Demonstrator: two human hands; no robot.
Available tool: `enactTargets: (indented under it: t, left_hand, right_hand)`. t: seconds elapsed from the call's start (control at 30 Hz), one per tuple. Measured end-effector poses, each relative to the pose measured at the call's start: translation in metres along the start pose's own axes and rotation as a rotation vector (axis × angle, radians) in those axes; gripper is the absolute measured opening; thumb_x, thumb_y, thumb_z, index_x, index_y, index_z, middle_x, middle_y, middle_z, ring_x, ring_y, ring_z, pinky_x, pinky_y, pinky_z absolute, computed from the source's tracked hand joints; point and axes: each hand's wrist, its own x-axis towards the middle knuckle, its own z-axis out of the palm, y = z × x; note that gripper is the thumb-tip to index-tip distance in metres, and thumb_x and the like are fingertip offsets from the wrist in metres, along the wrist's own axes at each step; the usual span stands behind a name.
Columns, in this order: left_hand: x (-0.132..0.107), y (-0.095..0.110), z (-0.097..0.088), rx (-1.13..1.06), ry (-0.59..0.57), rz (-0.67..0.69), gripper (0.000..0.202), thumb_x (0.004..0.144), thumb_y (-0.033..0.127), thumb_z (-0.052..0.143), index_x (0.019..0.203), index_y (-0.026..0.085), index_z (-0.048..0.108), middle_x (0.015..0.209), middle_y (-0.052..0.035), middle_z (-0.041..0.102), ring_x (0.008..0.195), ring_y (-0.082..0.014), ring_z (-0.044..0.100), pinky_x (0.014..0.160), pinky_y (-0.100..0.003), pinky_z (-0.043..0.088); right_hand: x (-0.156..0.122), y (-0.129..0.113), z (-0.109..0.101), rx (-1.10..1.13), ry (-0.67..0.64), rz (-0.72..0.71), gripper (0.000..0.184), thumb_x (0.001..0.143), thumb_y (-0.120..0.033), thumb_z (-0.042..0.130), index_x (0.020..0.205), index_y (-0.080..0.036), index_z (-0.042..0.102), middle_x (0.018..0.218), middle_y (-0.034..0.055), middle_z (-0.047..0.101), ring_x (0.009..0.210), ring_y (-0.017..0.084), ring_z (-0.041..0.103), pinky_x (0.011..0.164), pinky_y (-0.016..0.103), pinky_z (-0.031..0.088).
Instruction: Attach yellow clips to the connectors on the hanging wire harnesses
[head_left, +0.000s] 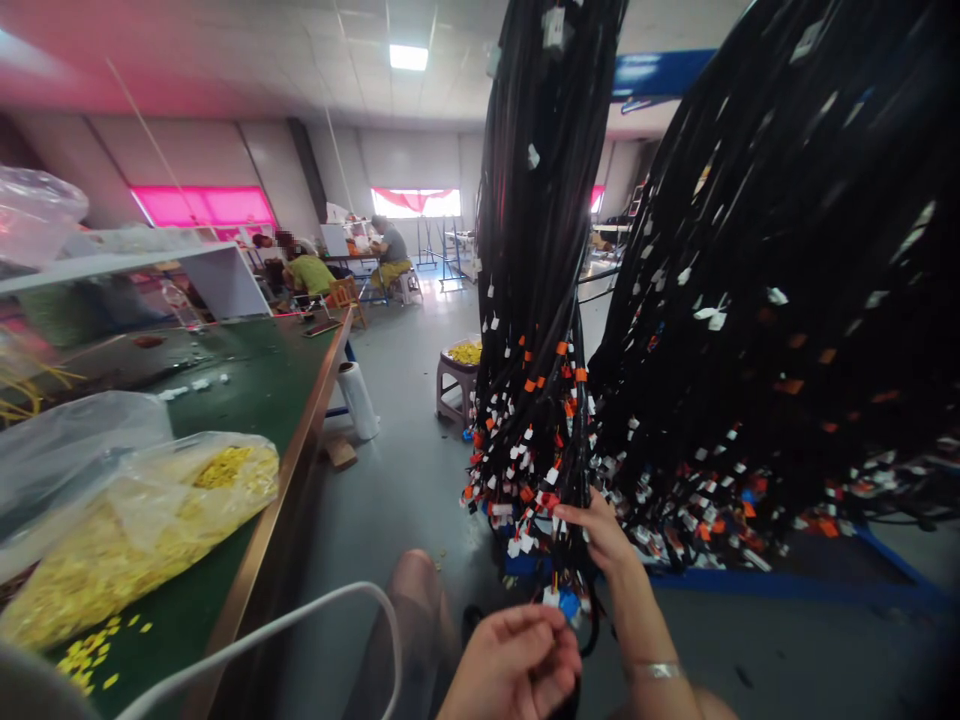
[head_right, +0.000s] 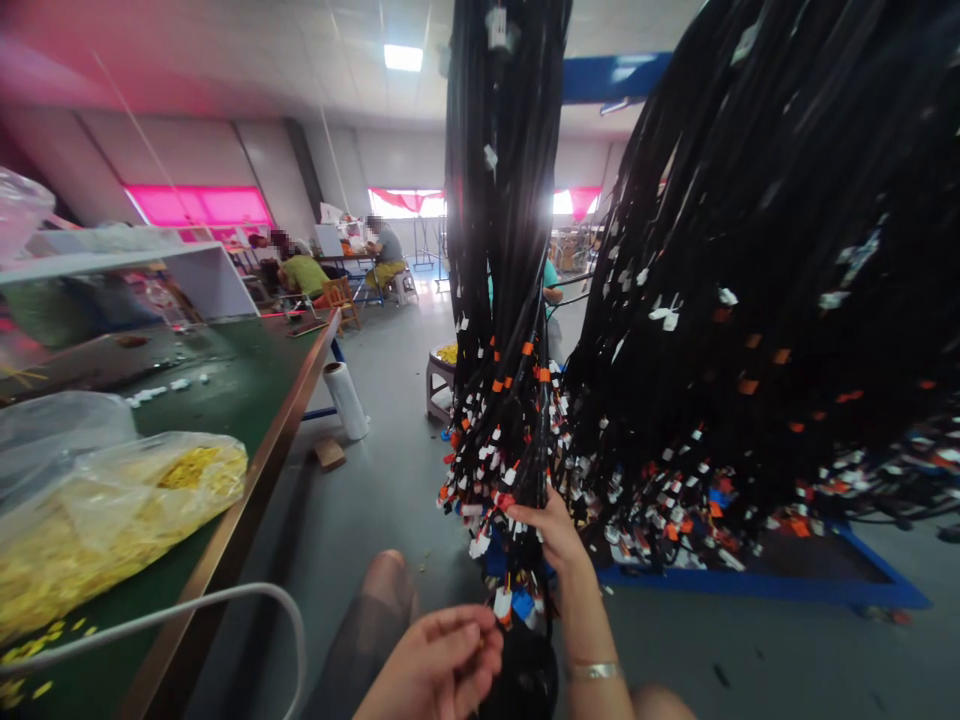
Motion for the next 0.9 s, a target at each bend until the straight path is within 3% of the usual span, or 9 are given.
enactTargets:
  t: [0.1,0.23,0.4,0.7,0.9]
  left_hand:
    - [0.039,0.005,0.008,-0.157,0.070,-0.014,0.020,0.067,-0.009,0.056,0.078,0.006,0.065,0.076,-0.0104,0.067,0.070,-0.0124,0.065,0.068,-0.019,0.053]
    - [0.068,0.017,0.005,-0.220,0.068,0.018,0.017,0.071,-0.006,0.056,0.081,0.005,0.065,0.081,-0.0118,0.068,0.072,-0.0124,0.065,0.068,-0.019,0.054]
    - [0.079,0.031,0.007,-0.218,0.032,0.031,0.013,0.078,0.000,0.055,0.087,0.004,0.064,0.085,-0.0137,0.068,0.073,-0.0133,0.066,0.065,-0.019,0.055]
    - [0.099,0.035,0.009,-0.168,-0.108,0.035,0.010,0.083,0.009,0.055,0.084,0.005,0.063,0.070,-0.0068,0.064,0.058,-0.0092,0.061,0.055,-0.018,0.052]
    - [0.104,0.035,0.006,-0.167,-0.105,0.002,0.012,0.084,0.010,0.054,0.085,0.004,0.064,0.063,-0.0033,0.059,0.051,-0.0063,0.055,0.049,-0.015,0.047]
  right_hand:
    - [-0.005,-0.001,-0.003,0.048,-0.018,0.030,0.048,0.045,-0.022,0.082,0.089,-0.021,0.065,0.080,0.0023,0.072,0.071,0.024,0.065,0.068,0.035,0.051]
    - [-0.007,0.000,-0.004,0.145,0.003,0.035,0.049,0.046,-0.022,0.081,0.092,-0.023,0.064,0.077,-0.0001,0.071,0.064,0.019,0.064,0.065,0.032,0.051]
    - [-0.004,0.003,0.000,0.179,0.067,0.033,0.032,0.048,-0.024,0.081,0.075,-0.023,0.065,0.059,-0.0051,0.065,0.050,0.014,0.057,0.052,0.027,0.047]
    - [-0.004,0.000,0.004,0.146,0.049,0.040,0.033,0.046,-0.027,0.082,0.075,-0.024,0.066,0.066,-0.0013,0.069,0.057,0.019,0.061,0.055,0.030,0.048]
    - [-0.003,0.000,0.004,0.130,0.073,0.043,0.033,0.044,-0.027,0.083,0.072,-0.024,0.067,0.065,-0.0025,0.068,0.054,0.016,0.059,0.055,0.029,0.048]
